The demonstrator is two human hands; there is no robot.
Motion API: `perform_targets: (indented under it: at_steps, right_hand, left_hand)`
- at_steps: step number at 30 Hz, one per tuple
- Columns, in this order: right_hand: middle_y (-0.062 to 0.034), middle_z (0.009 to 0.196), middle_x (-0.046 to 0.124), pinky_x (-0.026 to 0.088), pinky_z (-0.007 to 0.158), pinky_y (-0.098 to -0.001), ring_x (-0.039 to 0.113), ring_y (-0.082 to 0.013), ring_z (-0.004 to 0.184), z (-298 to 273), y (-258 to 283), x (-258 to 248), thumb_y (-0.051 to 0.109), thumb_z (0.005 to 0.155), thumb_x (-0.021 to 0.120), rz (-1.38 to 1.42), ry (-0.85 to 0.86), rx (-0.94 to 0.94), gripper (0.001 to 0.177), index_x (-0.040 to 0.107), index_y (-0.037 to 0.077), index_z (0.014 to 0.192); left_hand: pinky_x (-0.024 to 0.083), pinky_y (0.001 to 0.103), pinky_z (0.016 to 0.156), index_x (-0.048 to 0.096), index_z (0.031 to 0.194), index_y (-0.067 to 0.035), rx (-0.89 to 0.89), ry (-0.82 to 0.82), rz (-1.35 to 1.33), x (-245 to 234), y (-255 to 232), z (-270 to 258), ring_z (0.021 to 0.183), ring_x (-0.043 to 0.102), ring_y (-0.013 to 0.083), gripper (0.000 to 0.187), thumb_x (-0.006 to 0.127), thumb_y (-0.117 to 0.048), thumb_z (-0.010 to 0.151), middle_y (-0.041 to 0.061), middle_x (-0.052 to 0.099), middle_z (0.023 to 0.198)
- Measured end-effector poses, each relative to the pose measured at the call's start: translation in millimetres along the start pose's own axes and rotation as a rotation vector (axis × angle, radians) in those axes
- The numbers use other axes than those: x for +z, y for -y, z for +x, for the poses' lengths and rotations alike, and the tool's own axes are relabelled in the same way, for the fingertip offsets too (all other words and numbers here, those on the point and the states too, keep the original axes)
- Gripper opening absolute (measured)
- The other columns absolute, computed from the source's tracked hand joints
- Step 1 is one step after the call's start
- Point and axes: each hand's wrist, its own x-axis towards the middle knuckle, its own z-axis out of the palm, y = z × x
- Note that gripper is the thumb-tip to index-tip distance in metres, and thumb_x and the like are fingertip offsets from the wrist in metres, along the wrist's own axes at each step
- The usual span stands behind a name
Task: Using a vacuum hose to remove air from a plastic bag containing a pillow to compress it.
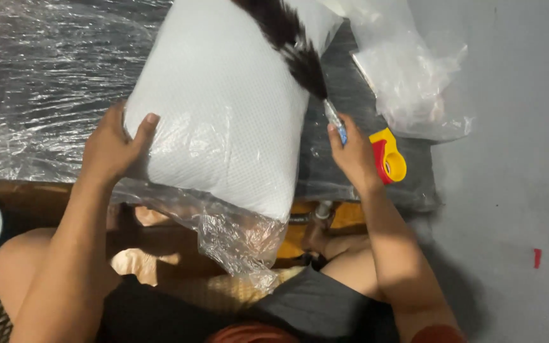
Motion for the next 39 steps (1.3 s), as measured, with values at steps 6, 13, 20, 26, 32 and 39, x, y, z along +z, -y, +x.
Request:
perform_targets:
  at_steps: [6,13,20,26,32,39]
  right_hand:
    - [-0.0246,0.120,0.071,0.054,0.091,-0.0522,0.067,-0.0429,0.110,-11.6,-0.8,7.5,0.037,0.108,0.053,0.026,-0.171,-0.394,0.041,0.063,0.010,0.137]
    - [-0.0228,0.107,0.073,0.055,0.084,-0.0529,0.070,-0.0431,0.099,-11.8,22.8,3.2,0.034,0.107,0.054,-0.120,-0.189,-0.248,0.037,0.063,0.013,0.136]
    - [-0.0059,0.093,0.074,0.062,0.072,-0.0442,0.075,-0.0304,0.079,-27.5,121.1,2.4,0.052,0.104,0.048,-0.448,-0.036,-0.652,0.038,0.068,0.031,0.129]
    - [-0.0181,0.112,0.072,0.055,0.088,-0.0600,0.069,-0.0450,0.104,81.1,128.4,-24.8,0.052,0.107,0.047,-0.461,0.047,-0.372,0.047,0.072,0.017,0.125]
    - [-0.0244,0.089,0.074,0.053,0.069,-0.0517,0.068,-0.0471,0.078,139.6,29.5,-26.6,0.036,0.115,0.050,-0.543,-0.306,-0.153,0.043,0.070,-0.002,0.116]
    - [0.0020,0.091,0.064,0.048,0.053,-0.0206,0.055,-0.0076,0.061,-47.3,6.7,26.0,0.013,0.111,0.062,-1.207,-0.497,-0.811,0.010,0.067,0.009,0.119]
  left_hand:
    - [0.037,0.069,0.106,0.040,0.148,0.018,0.101,-0.119,-0.017,5.0,-10.7,-2.2,0.129,0.045,0.0647,0.086,0.058,-0.053,0.103,0.047,0.044,0.141]
    - [0.057,0.048,0.071,0.069,0.095,-0.010,0.574,-0.017,0.188,24.8,-66.2,-36.3,0.078,0.072,0.0373,0.035,0.062,-0.045,0.095,0.016,0.072,0.077]
    - [0.056,0.049,0.065,0.069,0.077,-0.017,0.787,0.262,0.145,66.7,-52.3,-25.2,0.067,0.073,0.0348,0.042,0.051,-0.049,0.097,0.010,0.072,0.066]
    - [0.056,0.049,0.069,0.067,0.076,-0.016,0.811,0.357,0.121,70.3,-52.6,-20.8,0.072,0.073,0.0338,0.038,0.056,-0.048,0.092,0.009,0.071,0.066]
    - [0.053,0.030,0.067,0.071,0.078,-0.015,0.828,0.485,0.122,52.8,-56.8,-23.2,0.054,0.062,0.0171,0.048,0.056,-0.053,0.102,0.000,0.070,0.060]
    - [0.036,0.022,0.048,0.074,0.081,-0.012,0.535,0.094,-0.660,-22.2,-9.8,12.8,0.049,0.044,0.0071,0.021,0.067,-0.022,0.098,-0.004,0.060,0.061]
